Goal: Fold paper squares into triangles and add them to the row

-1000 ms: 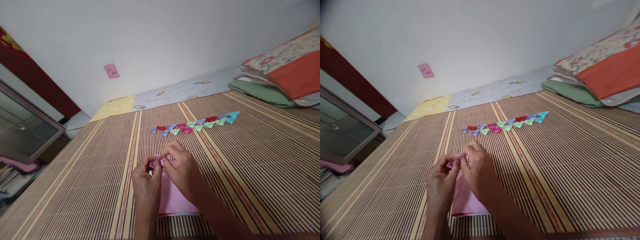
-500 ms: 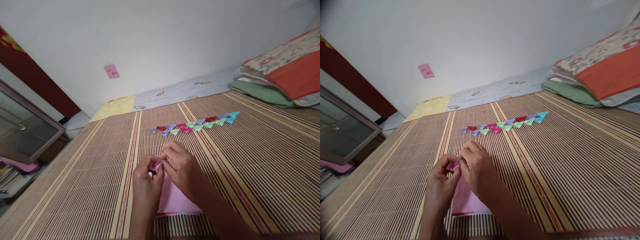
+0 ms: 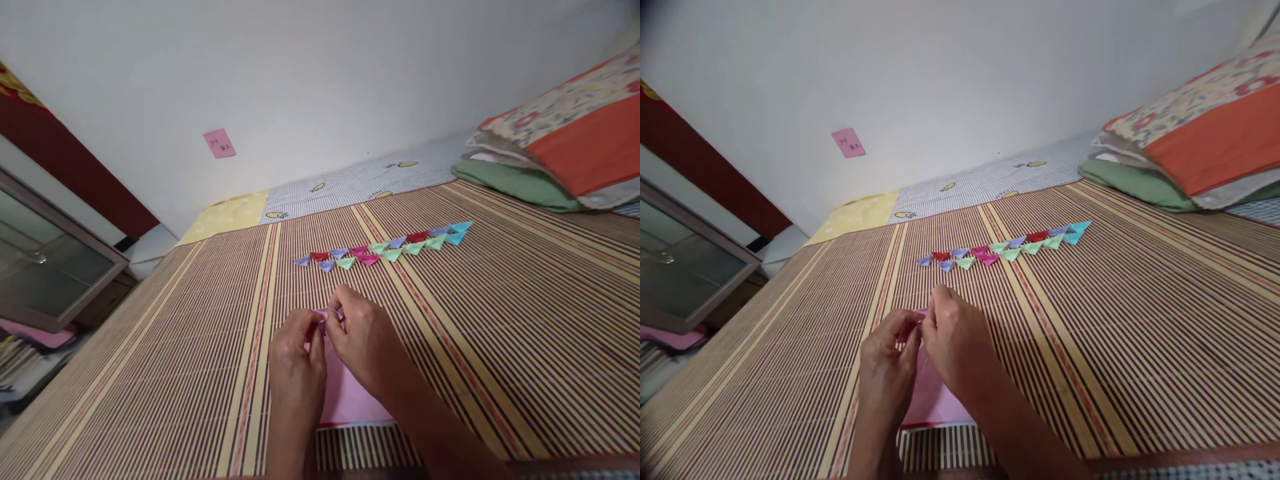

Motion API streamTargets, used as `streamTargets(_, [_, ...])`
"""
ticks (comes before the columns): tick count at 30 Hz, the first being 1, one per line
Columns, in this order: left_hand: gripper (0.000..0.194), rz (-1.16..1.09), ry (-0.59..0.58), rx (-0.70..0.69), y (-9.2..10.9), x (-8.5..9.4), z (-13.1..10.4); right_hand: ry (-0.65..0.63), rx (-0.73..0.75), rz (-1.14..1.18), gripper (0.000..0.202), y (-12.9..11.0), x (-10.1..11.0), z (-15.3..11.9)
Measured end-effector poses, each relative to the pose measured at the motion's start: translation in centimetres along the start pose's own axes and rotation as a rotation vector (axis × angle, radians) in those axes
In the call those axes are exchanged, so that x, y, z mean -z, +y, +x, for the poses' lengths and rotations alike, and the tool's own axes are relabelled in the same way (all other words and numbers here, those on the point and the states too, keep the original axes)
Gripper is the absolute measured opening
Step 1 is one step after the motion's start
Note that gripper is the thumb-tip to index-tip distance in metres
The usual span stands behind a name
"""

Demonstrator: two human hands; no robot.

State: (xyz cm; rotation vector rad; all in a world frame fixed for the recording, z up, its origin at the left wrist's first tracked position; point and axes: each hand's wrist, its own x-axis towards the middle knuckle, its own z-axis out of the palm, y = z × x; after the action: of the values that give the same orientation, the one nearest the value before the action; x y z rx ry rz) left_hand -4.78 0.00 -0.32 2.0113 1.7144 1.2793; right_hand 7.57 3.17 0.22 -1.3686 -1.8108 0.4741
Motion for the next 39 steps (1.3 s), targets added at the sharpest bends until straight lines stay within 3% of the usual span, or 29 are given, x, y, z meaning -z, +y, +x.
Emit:
streamTargets(3, [0.02, -0.03, -0.017, -0.004, 0.0, -0.2, 0.0, 0.012, -0.003, 0.017, 0.012, 0.1, 0.1, 0.2])
streamTargets(8, [0.018, -0.05, 0.004, -0.005, 0.0, -0.2, 0.0, -0.09, 0.013, 0.036, 0.015, 0.2, 0.5, 0.4])
streamTargets(12, [0.02, -0.079, -0.017, -0.008, 0.0, -0.2, 0.0, -0.044, 0.024, 0.024, 0.017, 0.1, 0.6, 0.3])
streamTargets(18, [0.011, -0.186, 0.04, 0.167, -0.4, -0.6, 0.1, -0.087, -0.029, 0.142, 0.015, 0.5, 0.2, 0.4])
streamTargets(23, [0.016, -0.19, -0.024, 0.161, -0.3, -1.0, 0.1, -0.062, -0.043, 0.208, 0.016, 1.0, 0.1, 0.8])
streamTargets(28, [0.011, -0.286, 0.017, 0.275, -0.6, -1.0, 0.2, -0.096, -0.018, 0.343, 0.013, 1.6, 1.0, 1.0])
streamTargets(33, [0.007, -0.331, 0.049, 0.336, -0.9, -0.9, 0.3, -0.027, 0.106, 0.356, 0.012, 2.5, 2.5, 1.3])
streamTargets(39, [0.016, -0.391, -0.034, 0.368, -0.7, -0.6, 0.5, -0.204, 0.365, 0.182, 0.027, 2.3, 2.8, 1.1])
